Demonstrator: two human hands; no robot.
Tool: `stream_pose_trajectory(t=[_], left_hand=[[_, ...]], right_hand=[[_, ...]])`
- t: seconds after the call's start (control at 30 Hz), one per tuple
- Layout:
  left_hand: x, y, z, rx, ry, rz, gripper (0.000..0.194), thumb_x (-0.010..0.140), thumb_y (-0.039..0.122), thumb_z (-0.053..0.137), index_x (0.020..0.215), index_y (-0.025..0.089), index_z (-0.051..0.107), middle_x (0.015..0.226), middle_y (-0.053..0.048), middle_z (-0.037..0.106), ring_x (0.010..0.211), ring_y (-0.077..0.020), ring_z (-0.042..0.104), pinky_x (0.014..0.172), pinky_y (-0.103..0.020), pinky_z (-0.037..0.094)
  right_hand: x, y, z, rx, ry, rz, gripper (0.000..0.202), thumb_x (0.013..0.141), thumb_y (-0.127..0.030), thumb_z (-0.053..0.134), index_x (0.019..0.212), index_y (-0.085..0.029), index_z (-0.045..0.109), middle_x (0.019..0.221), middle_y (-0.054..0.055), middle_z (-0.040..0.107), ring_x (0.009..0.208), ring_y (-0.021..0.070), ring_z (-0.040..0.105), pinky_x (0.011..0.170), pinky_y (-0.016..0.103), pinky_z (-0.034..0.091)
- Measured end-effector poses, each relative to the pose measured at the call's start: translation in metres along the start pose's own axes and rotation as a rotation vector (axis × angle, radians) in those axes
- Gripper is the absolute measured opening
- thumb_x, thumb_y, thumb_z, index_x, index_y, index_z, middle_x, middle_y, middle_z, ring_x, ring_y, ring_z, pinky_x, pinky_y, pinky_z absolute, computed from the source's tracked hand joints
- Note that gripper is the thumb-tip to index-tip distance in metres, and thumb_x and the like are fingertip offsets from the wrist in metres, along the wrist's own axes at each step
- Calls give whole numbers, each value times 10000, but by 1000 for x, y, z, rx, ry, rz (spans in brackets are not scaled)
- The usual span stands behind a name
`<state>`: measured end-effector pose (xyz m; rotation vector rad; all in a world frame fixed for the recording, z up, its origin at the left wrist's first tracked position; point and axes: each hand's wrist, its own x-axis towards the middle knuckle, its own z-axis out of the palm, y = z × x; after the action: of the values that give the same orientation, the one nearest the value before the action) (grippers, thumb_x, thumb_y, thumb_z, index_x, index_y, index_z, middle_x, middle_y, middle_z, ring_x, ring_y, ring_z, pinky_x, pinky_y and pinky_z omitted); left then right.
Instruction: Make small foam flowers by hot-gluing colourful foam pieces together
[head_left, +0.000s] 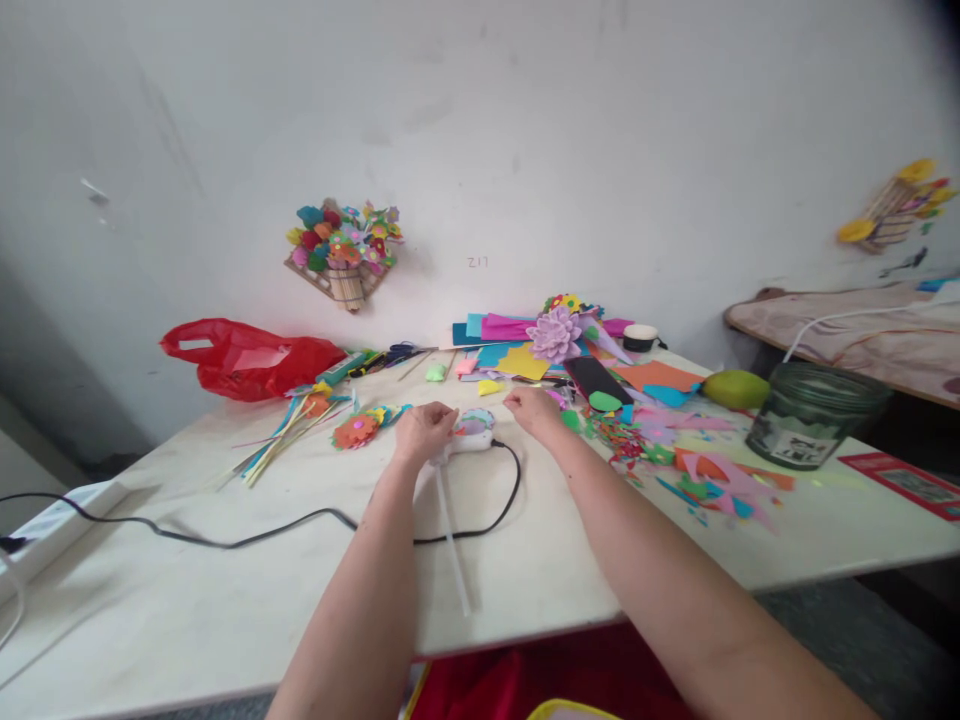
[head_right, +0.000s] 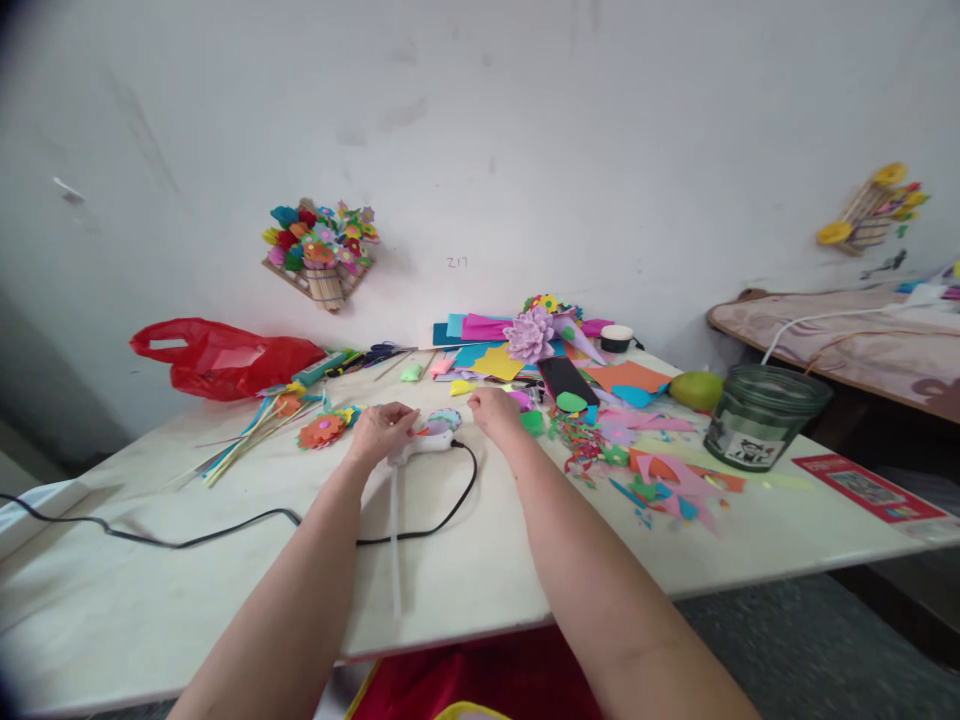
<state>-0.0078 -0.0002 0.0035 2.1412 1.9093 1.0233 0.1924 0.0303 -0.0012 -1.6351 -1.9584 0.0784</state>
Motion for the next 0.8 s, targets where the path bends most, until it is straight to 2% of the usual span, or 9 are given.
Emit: stream_pose_trajectory(t=[0.17,0.27,0.33,0.37,0.53,0.8], left_hand=[[-1,4,7,34,70,93,220,708,396,528,758,254,688,884,-52,619,777,-171,566,685,-264,399],[-3,9,10,19,59,154,213,707,380,540,782,254,694,959,-57,585,851,-170,553,756,-261,410],[-4,11,11,21,52,173,212,710,374,541,796,257,695,982,-55,570,879,-170,546,775,-262,417],[-4,11,11,23,52,181,211,713,371,539,800,258,695,990,-53,564,884,-169,545,776,-262,421],[-4,11,13,32,76,223,199,713,351,541,797,254,693,968,-47,561,883,-166,550,774,-268,433],[-4,10,16,35,89,243,199,715,341,537,783,242,695,950,-57,568,866,-168,559,784,-280,434]], right_hand=[[8,16,-19,-58,113,210,201,758,-241,473,802,-194,663,838,121,647,848,230,587,686,299,397],[9,32,-26,-43,160,293,176,725,-249,532,836,-183,651,891,147,626,899,254,568,712,330,405],[8,42,-27,-42,190,308,260,682,-274,584,917,-174,630,975,163,602,959,279,535,746,362,401],[7,47,-27,-36,177,335,325,658,-300,609,954,-165,615,1001,169,592,982,296,520,762,382,396],[6,51,-21,-176,-96,379,659,577,-503,631,1125,-157,508,1088,168,561,1016,319,508,781,387,394],[7,47,-9,-256,-114,396,743,554,-549,614,1180,-181,456,1166,165,492,1088,320,439,834,397,355]])
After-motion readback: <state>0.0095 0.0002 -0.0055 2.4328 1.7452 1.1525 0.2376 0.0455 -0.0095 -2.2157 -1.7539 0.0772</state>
